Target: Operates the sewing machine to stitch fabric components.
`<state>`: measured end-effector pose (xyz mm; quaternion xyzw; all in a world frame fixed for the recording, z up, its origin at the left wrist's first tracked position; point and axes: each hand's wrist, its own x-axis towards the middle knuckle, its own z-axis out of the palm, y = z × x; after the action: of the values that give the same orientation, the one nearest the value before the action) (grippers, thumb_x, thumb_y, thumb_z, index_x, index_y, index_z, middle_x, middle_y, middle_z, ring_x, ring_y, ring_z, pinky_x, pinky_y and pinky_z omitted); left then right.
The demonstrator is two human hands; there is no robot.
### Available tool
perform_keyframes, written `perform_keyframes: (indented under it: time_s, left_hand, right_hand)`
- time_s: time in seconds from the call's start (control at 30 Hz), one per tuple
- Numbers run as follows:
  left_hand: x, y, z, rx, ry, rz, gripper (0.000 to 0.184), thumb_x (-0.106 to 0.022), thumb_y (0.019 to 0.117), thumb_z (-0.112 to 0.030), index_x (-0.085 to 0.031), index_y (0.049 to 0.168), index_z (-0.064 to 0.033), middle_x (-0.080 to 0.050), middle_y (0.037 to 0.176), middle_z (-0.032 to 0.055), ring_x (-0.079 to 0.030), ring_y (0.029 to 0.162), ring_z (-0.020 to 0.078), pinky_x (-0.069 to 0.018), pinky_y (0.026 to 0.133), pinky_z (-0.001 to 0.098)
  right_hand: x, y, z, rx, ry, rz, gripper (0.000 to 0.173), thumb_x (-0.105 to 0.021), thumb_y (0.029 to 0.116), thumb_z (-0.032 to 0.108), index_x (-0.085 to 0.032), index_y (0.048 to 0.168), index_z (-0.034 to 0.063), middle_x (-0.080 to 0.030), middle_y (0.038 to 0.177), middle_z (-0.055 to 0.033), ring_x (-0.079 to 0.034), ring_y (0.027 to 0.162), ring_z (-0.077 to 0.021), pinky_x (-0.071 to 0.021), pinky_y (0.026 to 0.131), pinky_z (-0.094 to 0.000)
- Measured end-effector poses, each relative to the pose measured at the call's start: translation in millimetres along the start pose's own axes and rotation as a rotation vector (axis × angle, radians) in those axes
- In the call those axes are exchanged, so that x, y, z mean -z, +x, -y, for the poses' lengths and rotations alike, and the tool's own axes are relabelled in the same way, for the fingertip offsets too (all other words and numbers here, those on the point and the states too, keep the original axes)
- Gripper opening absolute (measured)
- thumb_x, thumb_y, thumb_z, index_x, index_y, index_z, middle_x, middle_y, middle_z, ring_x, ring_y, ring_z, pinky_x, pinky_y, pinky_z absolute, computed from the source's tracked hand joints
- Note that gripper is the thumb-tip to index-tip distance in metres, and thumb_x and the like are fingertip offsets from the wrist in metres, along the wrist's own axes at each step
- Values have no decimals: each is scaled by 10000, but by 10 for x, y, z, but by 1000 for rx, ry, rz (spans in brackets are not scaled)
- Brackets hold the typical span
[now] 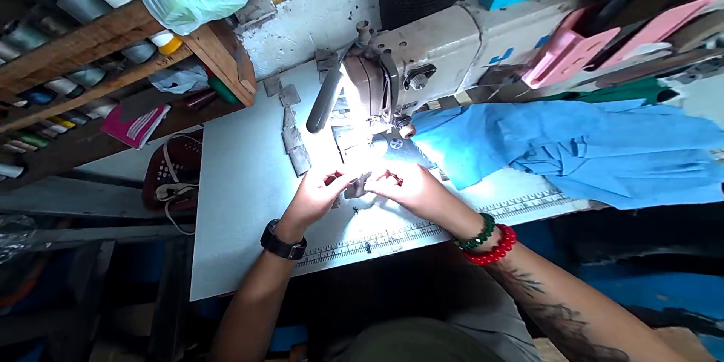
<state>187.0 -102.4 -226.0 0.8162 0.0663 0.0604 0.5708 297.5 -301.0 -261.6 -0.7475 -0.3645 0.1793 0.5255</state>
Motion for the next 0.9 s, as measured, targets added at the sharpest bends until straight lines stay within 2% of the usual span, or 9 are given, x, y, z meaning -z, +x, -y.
perform_keyframes:
  time_s: [0.07, 0.2, 0.37, 0.47, 0.67, 0.7, 0.77, 0.8, 0.9]
  left_hand:
    - [0, 2, -1, -6, 34, 0, 120, -660, 992, -130, -718, 919, -53, -670, 780, -36, -599, 689, 16, -512, 661, 201]
    - [-47, -8, 17, -88, 110, -56, 97, -707, 953, -123, -733, 891, -52, -653, 755, -44, -575, 659, -2, -497, 635, 177]
    - [-114, -11, 24, -171, 126, -120, 62, -710, 943, -83, -750, 952, -36, -707, 833, -17, -630, 717, 7, -540, 685, 182]
    - [-151, -16, 13, -225, 111, -127, 53, -713, 927, -38, -751, 958, -19, -720, 869, 5, -643, 736, 17, -552, 683, 184]
    - [-133, -34, -23, -239, 181, -93, 110, -715, 911, -27, -795, 980, -60, -751, 932, 1, -679, 888, 35, -558, 833, 238]
    - [-101, -26, -52, -201, 164, -43, 125, -691, 937, -49, -785, 1018, -54, -747, 931, -7, -669, 865, 27, -546, 815, 233]
    - [-1, 30, -128, -39, 80, 142, 228, -558, 1039, -126, -710, 1182, -32, -699, 828, -33, -628, 697, -4, -546, 669, 188]
    - [30, 60, -150, 59, 15, 243, 267, -482, 1080, -176, -679, 1201, -43, -676, 775, -33, -590, 619, -5, -507, 591, 175]
    - [-15, 126, -148, 256, -87, 368, 285, -466, 1096, -257, -667, 1006, -76, -570, 593, -60, -459, 447, -20, -359, 425, 134]
  right_hand:
    - [5, 13, -12, -24, -36, -65, 169, -670, 955, 303, -687, 906, 141, -557, 696, 54, -513, 623, -40, -446, 589, -262]
    - [60, 24, -12, -17, 19, 3, 183, -717, 940, 324, -695, 942, 142, -566, 695, 73, -509, 616, -6, -437, 589, -212]
    - [62, 44, -2, -23, 17, 46, 198, -730, 944, 317, -691, 911, 125, -564, 689, 59, -497, 604, -12, -427, 584, -211]
    - [52, 61, -3, 10, 21, 56, 182, -725, 949, 305, -731, 963, 123, -616, 746, 61, -522, 648, 3, -447, 623, -200]
    - [62, 68, -6, 0, 64, 47, 185, -749, 933, 332, -753, 975, 152, -630, 737, 79, -529, 639, 14, -452, 614, -187]
    - [61, 65, -13, 0, 75, 46, 174, -750, 934, 317, -753, 973, 148, -643, 752, 74, -546, 656, 10, -463, 630, -191]
    - [74, 60, -41, 3, 102, 54, 147, -749, 933, 271, -747, 985, 134, -665, 783, 65, -579, 689, 9, -493, 662, -192]
    - [72, 56, -51, -3, 119, 62, 137, -748, 930, 249, -741, 975, 119, -659, 775, 60, -577, 687, 11, -489, 660, -187]
    - [46, 61, -43, -24, 154, 70, 105, -739, 919, 195, -715, 935, 94, -623, 747, 65, -554, 675, 23, -467, 650, -164]
